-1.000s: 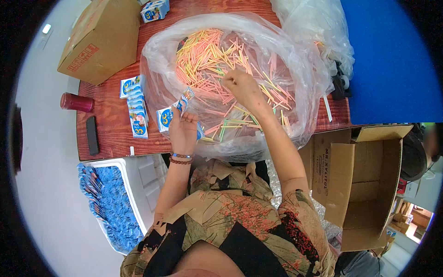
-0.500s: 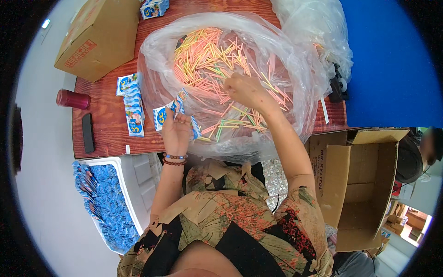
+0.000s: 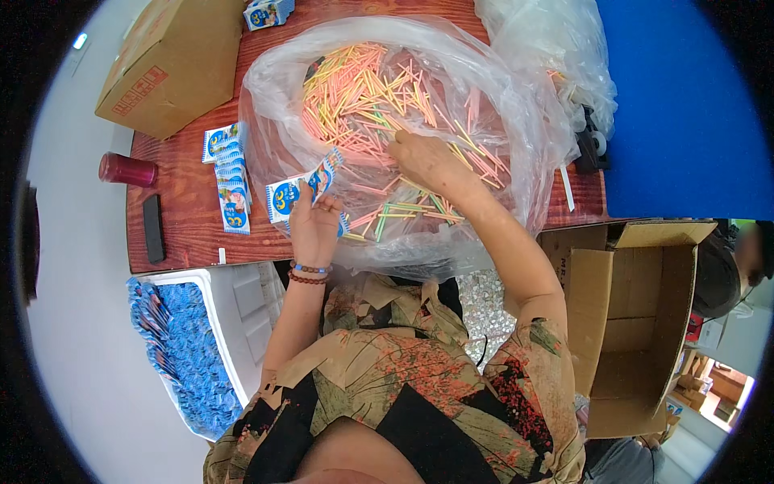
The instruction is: Packaging small plastic sticks into blue packets and placing them into a crate.
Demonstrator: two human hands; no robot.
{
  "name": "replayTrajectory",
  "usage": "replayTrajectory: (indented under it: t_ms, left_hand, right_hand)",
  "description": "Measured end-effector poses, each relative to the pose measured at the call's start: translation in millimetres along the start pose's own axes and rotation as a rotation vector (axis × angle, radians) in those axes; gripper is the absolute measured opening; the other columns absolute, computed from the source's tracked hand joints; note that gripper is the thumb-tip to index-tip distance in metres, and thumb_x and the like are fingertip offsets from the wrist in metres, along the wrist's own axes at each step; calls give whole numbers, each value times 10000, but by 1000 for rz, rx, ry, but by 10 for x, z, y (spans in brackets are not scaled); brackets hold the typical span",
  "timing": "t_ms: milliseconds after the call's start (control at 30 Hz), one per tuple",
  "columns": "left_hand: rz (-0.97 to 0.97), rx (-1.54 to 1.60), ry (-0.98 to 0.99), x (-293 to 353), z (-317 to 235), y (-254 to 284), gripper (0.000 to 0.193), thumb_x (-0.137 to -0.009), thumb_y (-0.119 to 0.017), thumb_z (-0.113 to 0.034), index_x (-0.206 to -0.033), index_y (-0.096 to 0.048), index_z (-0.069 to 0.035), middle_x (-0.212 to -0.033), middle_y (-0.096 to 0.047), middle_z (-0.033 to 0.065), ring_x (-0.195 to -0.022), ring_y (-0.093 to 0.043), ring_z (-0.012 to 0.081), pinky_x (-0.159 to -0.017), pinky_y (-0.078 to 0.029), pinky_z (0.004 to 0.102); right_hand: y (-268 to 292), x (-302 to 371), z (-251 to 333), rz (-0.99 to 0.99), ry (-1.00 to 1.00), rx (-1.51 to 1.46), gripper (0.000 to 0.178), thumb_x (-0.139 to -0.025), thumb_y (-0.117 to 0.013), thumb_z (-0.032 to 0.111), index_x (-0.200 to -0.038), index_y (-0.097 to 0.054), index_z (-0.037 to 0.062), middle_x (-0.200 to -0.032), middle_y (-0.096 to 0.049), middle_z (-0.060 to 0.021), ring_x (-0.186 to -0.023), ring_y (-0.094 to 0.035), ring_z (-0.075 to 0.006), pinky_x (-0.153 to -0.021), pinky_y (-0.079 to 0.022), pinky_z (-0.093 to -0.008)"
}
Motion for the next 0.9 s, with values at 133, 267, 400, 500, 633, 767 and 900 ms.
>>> replayTrajectory:
  t_ms: [133, 267, 400, 500, 633, 767, 900]
  left_hand:
    - [31, -10, -2, 6, 8, -8, 167, -954, -598, -211, -952, -654, -54, -971, -675, 30, -799, -577, 81, -677, -475, 246]
    - [29, -11, -6, -16, 11, 41, 162, -958, -589, -202, -955, -649, -51, -973, -677, 37, -801, -588, 92, -674, -480, 252]
    - [60, 2, -14, -31, 35, 8, 159, -960, -582, -195, -953, -643, -48, -965, -679, 44, -798, -599, 109, -667, -485, 262]
    - [77, 17, -29, -11, 49, -32, 164, -965, -573, -195, -959, -640, -45, -963, -679, 45, -795, -602, 116, -666, -488, 263]
    - [100, -23, -40, 46, 39, -180, 184, -977, -553, -203, -973, -635, -38, -964, -677, 48, -790, -604, 118, -661, -492, 258]
    - [89, 15, -44, 49, 10, -233, 202, -979, -549, -218, -978, -637, -36, -950, -677, 48, -777, -603, 114, -654, -493, 252]
    - [148, 25, -38, 19, 15, -277, 213, -974, -557, -234, -998, -637, -39, -951, -676, 49, -772, -603, 110, -649, -493, 248]
  right_hand:
    - [118, -2, -44, 3, -32, -137, 102, -845, -586, 101, -904, -578, 18, -912, -571, -135, -870, -607, -335, -740, -490, -430]
    - [149, 45, -196, -70, -92, -212, 118, -845, -616, 102, -891, -601, -6, -862, -578, -139, -860, -615, -316, -753, -478, -407]
    - [341, 86, -94, -303, -282, -907, 100, -865, -640, 86, -883, -656, -12, -829, -643, -102, -738, -630, -185, -634, -495, -316]
    - [445, 76, 344, -484, -360, -1397, 93, -880, -645, 83, -882, -671, -7, -832, -670, -87, -661, -610, -119, -557, -481, -257]
    - [436, -23, 636, -590, -367, -1514, 77, -859, -681, 89, -854, -682, 12, -730, -666, -45, -574, -566, -87, -513, -444, -214]
    - [389, -63, 745, -484, -379, -1397, 100, -848, -707, 124, -856, -699, 24, -694, -657, -24, -528, -506, -56, -482, -385, -205]
    - [272, -111, 796, -509, -183, -1220, 161, -871, -681, 145, -960, -707, 13, -750, -675, -26, -532, -478, -29, -459, -354, -198]
Point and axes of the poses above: each hand's wrist, its own x-axis away from the middle knuckle, its own y-axis out of the back of the hand, z = x × y, the point moved 3 cm from there along -x, towards the middle knuckle
